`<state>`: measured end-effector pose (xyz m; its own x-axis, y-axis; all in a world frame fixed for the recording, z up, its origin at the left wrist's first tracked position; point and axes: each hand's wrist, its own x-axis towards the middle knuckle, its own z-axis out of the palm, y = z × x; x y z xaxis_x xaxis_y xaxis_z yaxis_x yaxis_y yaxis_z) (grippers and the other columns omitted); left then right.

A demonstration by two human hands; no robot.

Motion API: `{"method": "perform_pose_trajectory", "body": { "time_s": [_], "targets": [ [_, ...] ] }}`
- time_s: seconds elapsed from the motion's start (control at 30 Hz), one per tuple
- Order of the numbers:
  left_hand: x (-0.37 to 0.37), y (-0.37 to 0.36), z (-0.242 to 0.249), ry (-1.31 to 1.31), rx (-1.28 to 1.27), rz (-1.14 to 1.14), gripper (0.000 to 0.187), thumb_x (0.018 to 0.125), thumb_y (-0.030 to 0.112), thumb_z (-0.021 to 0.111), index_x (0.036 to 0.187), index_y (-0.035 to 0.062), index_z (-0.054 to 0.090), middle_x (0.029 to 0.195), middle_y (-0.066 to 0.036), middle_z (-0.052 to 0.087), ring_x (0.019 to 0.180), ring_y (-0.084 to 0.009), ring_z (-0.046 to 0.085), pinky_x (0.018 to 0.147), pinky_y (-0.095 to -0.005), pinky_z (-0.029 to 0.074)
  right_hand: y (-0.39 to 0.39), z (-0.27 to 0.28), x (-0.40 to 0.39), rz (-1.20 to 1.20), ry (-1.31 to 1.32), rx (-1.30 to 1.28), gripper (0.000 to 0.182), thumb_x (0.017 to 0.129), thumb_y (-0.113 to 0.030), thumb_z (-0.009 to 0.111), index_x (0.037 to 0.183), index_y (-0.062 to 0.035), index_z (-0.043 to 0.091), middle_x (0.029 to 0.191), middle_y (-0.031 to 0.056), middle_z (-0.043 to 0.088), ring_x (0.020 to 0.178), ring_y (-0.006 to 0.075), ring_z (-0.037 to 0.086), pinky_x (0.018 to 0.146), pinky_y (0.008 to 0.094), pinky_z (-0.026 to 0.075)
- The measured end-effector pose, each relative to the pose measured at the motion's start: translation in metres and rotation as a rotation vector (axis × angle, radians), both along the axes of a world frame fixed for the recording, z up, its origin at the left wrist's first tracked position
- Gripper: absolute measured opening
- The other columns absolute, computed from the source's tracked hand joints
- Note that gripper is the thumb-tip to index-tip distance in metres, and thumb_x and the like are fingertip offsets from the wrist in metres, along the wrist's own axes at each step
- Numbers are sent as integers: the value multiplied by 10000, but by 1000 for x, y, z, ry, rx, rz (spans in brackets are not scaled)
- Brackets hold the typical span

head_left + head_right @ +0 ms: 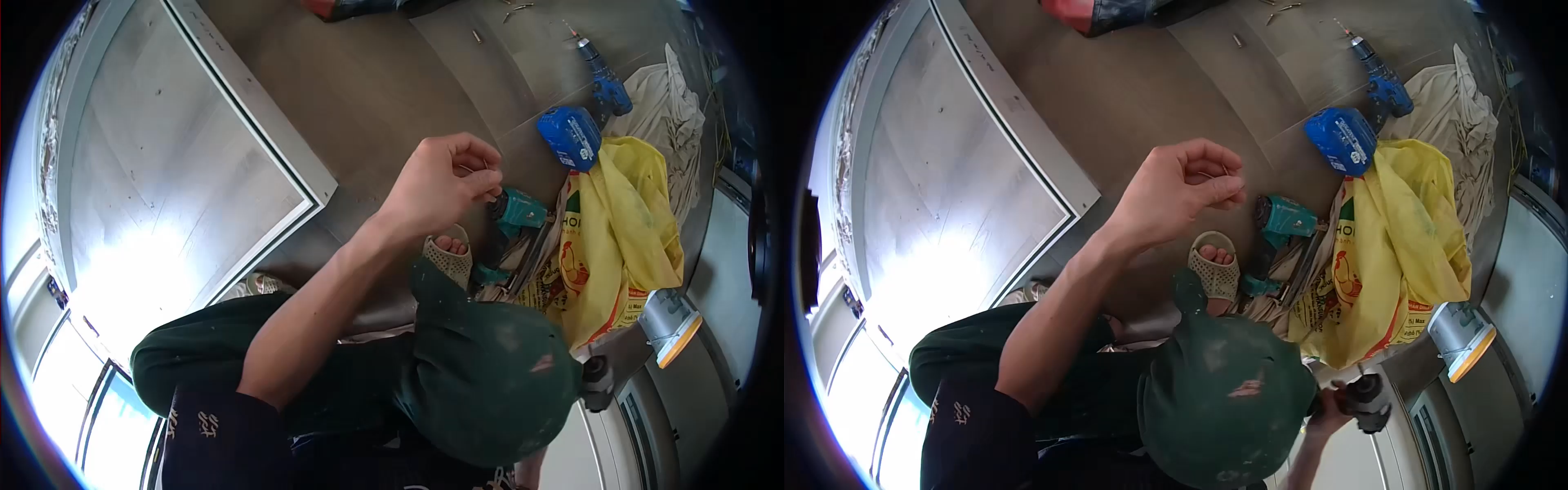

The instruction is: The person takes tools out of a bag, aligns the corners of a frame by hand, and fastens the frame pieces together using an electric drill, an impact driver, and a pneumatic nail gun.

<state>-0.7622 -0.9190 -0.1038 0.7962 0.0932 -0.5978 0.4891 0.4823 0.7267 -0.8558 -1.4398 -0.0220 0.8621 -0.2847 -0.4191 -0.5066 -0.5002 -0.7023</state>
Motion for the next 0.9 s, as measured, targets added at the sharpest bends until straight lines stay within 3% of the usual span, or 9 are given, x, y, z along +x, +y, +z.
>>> {"method": "perform_pose_trajectory", "body": {
  "time_s": [0.03, 0.1, 0.23, 0.3, 0.37, 0.43, 0.5, 0.63, 0.9],
  "targets": [
    [-6, -8, -3, 28, -26, 75, 214, 963, 89, 679, 1128, -43, 640, 950, -93, 719, 860, -139, 695, 796, -275, 569, 21, 15, 43, -33, 154, -19, 451, 744, -40, 754, 1168, 38, 621, 858, 61, 647, 748, 148, 620, 693, 249, 495],
    [-17, -17, -8, 65, -53, 241, 225, 964, 105, 688, 1136, -28, 634, 959, -95, 719, 882, -151, 707, 803, -277, 576, 83, 16, 103, 150, 9, 61, 559, 757, -131, 778, 1247, 37, 566, 840, 69, 643, 749, 162, 625, 707, 275, 504],
    [-56, -28, -8, 252, -309, 387, 222, 963, 125, 695, 1131, -4, 628, 977, -95, 719, 905, -153, 707, 832, -277, 581, 181, -3, 185, 561, 189, 625, 677, 771, -223, 776, 1325, 51, 500, 895, 114, 642, 806, 240, 639, 782, 404, 524],
    [-78, -27, -11, 247, -302, 450, 216, 968, 130, 688, 1135, 7, 627, 990, -95, 718, 912, -157, 707, 843, -282, 584, 232, -23, 206, 744, 379, 653, 651, 764, -260, 742, 1306, 17, 513, 908, 124, 624, 816, 248, 621, 775, 414, 511],
    [-96, -25, -15, 227, -313, 516, 204, 978, 139, 674, 1143, 30, 624, 1014, -94, 717, 925, -165, 709, 865, -294, 589, 272, -45, 210, 883, 446, 756, 561, 735, -177, 731, 1241, 7, 573, 902, 134, 638, 826, 245, 620, 778, 390, 499],
    [-106, -25, -20, 195, -352, 644, 198, 984, 145, 664, 1147, 40, 626, 1021, -89, 715, 935, -168, 708, 867, -297, 591, 293, -73, 200, 1135, 520, 533, 473, 715, -110, 735, 1165, -12, 627, 923, 105, 658, 810, 213, 623, 742, 352, 493],
    [-116, -27, -24, 136, -435, 872, 187, 995, 157, 645, 1154, 60, 630, 1035, -81, 712, 955, -176, 706, 871, -305, 597, 328, -68, 189, 1153, 554, 474, 449, 706, -81, 736, 1142, -20, 649, 924, 87, 672, 815, 196, 631, 743, 340, 497],
    [-135, -25, -30, 75, -451, 955, 179, 1002, 181, 631, 1150, 80, 639, 1045, -68, 707, 980, -178, 705, 861, -304, 603, 362, -73, 169, 1124, 679, 322, 395, 688, -50, 749, 1078, -26, 691, 917, 55, 700, 828, 163, 647, 755, 317, 508],
    [-153, -11, -29, 138, -396, 918, 186, 987, 164, 660, 1121, 38, 634, 1003, -66, 699, 956, -167, 704, 841, -304, 606, 368, -69, 151, 1114, 718, 313, 287, 716, -34, 761, 1002, -15, 733, 916, 55, 727, 838, 147, 670, 778, 298, 518]
  ]
}}
